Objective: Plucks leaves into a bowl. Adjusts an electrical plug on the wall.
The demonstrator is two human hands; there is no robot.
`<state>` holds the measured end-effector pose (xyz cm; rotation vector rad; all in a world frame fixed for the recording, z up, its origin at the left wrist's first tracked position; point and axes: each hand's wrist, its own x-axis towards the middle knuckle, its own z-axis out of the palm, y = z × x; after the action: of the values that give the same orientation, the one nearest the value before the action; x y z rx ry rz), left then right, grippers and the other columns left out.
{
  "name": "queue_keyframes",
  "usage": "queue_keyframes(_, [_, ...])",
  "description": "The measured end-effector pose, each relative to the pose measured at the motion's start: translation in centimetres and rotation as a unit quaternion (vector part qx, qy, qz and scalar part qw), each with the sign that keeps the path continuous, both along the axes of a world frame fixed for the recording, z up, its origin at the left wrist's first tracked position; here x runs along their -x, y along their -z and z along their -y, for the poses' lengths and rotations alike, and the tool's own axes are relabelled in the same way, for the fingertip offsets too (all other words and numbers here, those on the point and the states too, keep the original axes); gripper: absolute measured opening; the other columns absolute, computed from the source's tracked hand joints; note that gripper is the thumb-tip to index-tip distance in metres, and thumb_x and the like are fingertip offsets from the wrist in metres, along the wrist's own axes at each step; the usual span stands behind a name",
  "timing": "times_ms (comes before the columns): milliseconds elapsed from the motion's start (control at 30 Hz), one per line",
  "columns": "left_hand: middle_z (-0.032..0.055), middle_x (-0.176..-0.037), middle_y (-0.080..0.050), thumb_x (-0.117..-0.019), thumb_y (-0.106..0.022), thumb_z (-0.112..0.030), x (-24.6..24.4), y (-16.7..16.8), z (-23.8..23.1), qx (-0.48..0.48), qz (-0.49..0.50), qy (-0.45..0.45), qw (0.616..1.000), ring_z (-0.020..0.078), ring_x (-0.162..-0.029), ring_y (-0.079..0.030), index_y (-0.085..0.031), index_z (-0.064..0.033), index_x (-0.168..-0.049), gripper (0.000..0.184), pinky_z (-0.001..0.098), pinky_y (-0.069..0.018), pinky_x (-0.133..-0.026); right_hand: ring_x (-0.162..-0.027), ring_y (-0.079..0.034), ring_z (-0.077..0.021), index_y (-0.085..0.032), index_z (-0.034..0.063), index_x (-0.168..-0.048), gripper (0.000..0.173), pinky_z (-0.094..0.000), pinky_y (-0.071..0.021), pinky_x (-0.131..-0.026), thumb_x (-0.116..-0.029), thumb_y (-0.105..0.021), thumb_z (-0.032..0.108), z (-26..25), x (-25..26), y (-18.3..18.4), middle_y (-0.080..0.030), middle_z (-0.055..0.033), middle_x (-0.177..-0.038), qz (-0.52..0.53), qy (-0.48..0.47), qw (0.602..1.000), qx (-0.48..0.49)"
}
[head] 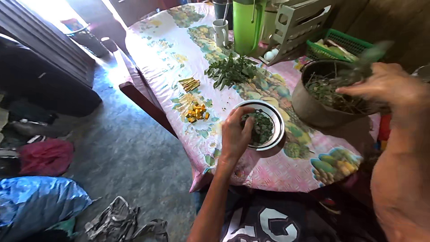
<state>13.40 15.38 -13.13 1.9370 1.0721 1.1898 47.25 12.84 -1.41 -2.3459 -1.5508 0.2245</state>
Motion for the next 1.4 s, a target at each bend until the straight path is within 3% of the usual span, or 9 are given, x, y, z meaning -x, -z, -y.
queue_keyframes(100, [0.0036, -0.118, -0.070, -0.1007, -0.060, -0.014, -1.0, -0.2, 0.6, 0.006, 0.028, 0.031, 0.999, 0.0136, -0.105, -0.069, -0.070, -0.0103, -0.120, 0.022, 0.0373, -0.0598, -0.090, -0.086, -0.064, -0.0441, -0.067, -0.0037, -0.111, 0.038, -0.0678, -0.0494, -0.078, -0.0867, -0.083, 0.020, -1.0, 0.9, -1.5, -0.066, -0.0261, -0.094, 0.025, -0.117, 0.991, 0.066])
queue_keyframes(233, [0.0046, -0.114, -0.071, -0.0995, -0.061, -0.011, -1.7, -0.5, 1.3, 0.071, 0.096, 0.094, 0.988, 0.0144, -0.100, -0.071, -0.070, -0.0081, -0.119, 0.022, 0.0352, -0.0622, -0.084, -0.073, -0.065, -0.0207, -0.065, 0.0043, -0.113, 0.026, -0.0437, -0.0575, -0.068, -0.0893, -0.075, 0.008, -0.9, 4.6, -1.7, -0.066, -0.0098, -0.089, -0.090, -0.289, 0.953, 0.021])
queue_keyframes(333, [0.0059, -0.115, -0.072, -0.0995, -0.061, -0.010, -1.4, -0.7, 1.5, 0.092, 0.136, 0.123, 0.979, 0.0165, -0.100, -0.071, -0.070, -0.0061, -0.119, 0.021, 0.0361, -0.0623, -0.085, -0.061, -0.065, -0.0188, -0.064, 0.0046, -0.110, 0.027, -0.0338, -0.0580, -0.057, -0.0863, -0.074, -0.004, 0.4, 7.9, 0.2, -0.068, -0.0087, -0.082, -0.201, -0.311, 0.928, -0.049])
queue_keyframes(400, [0.0073, -0.116, -0.072, -0.0994, -0.061, -0.009, -1.2, -0.7, 1.3, 0.095, 0.155, 0.130, 0.975, 0.0179, -0.100, -0.071, -0.069, -0.0049, -0.119, 0.022, 0.0367, -0.0621, -0.086, -0.056, -0.065, -0.0203, -0.062, 0.0046, -0.109, 0.026, -0.0332, -0.0580, -0.052, -0.0871, -0.074, -0.004, 0.3, 9.3, 1.5, -0.068, -0.0099, -0.079, -0.213, -0.291, 0.929, -0.079])
queue_keyframes(567, [0.0098, -0.114, -0.072, -0.0975, -0.066, -0.011, -1.5, -1.1, 0.9, 0.142, 0.224, 0.094, 0.960, 0.0195, -0.095, -0.072, -0.065, -0.0052, -0.128, 0.031, 0.0367, -0.0620, -0.082, -0.064, -0.066, -0.0198, -0.063, 0.0038, -0.101, 0.012, -0.0371, -0.0602, -0.061, -0.0932, -0.072, 0.006, -1.5, 11.7, 2.9, -0.068, -0.0106, -0.088, -0.226, -0.291, 0.926, -0.083])
queue_keyframes(833, [0.0076, -0.129, -0.065, -0.0957, -0.070, -0.024, -1.0, -0.8, -0.5, 0.180, 0.296, 0.061, 0.936, 0.0193, -0.113, -0.066, -0.061, -0.0107, -0.138, 0.045, 0.0390, -0.0576, -0.093, -0.058, -0.064, -0.0158, -0.063, 0.0015, -0.095, 0.005, -0.0288, -0.0594, -0.052, -0.0925, -0.067, -0.001, -2.5, 13.2, 4.7, -0.068, -0.0089, -0.086, -0.399, -0.366, 0.837, -0.078])
queue_keyframes(1000, [0.0082, -0.118, -0.069, -0.0973, -0.066, -0.020, -0.9, -0.8, -0.6, 0.181, 0.309, 0.096, 0.929, 0.0179, -0.100, -0.068, -0.063, -0.0081, -0.129, 0.034, 0.0361, -0.0586, -0.087, -0.064, -0.068, -0.0158, -0.064, -0.0018, -0.101, 0.008, -0.0275, -0.0620, -0.059, -0.0950, -0.061, -0.005, -2.5, 13.5, 5.7, -0.069, -0.0112, -0.089, -0.464, -0.400, 0.787, -0.074])
queue_keyframes(1233, [0.0087, -0.104, -0.070, -0.0979, -0.067, -0.010, -1.7, -0.9, -0.3, 0.142, 0.337, 0.106, 0.925, 0.0153, -0.085, -0.069, -0.067, -0.0061, -0.116, 0.019, 0.0299, -0.0597, -0.074, -0.056, -0.064, -0.0177, -0.059, -0.0010, -0.111, 0.011, -0.0282, -0.0595, -0.051, -0.1004, -0.054, -0.002, -1.5, 13.5, 6.7, -0.065, -0.0154, -0.086, -0.499, -0.422, 0.748, -0.119])
queue_keyframes(1400, [0.0067, -0.100, -0.068, -0.0991, -0.064, -0.008, -1.3, -1.3, -0.3, 0.096, 0.311, 0.088, 0.942, 0.0131, -0.079, -0.066, -0.066, -0.0057, -0.112, 0.013, 0.0270, -0.0578, -0.070, -0.056, -0.057, -0.0124, -0.062, 0.0062, -0.106, 0.008, -0.0234, -0.0515, -0.046, -0.1003, -0.057, 0.009, -2.0, 13.8, 7.2, -0.064, -0.0079, -0.092, -0.447, -0.418, 0.778, -0.139])
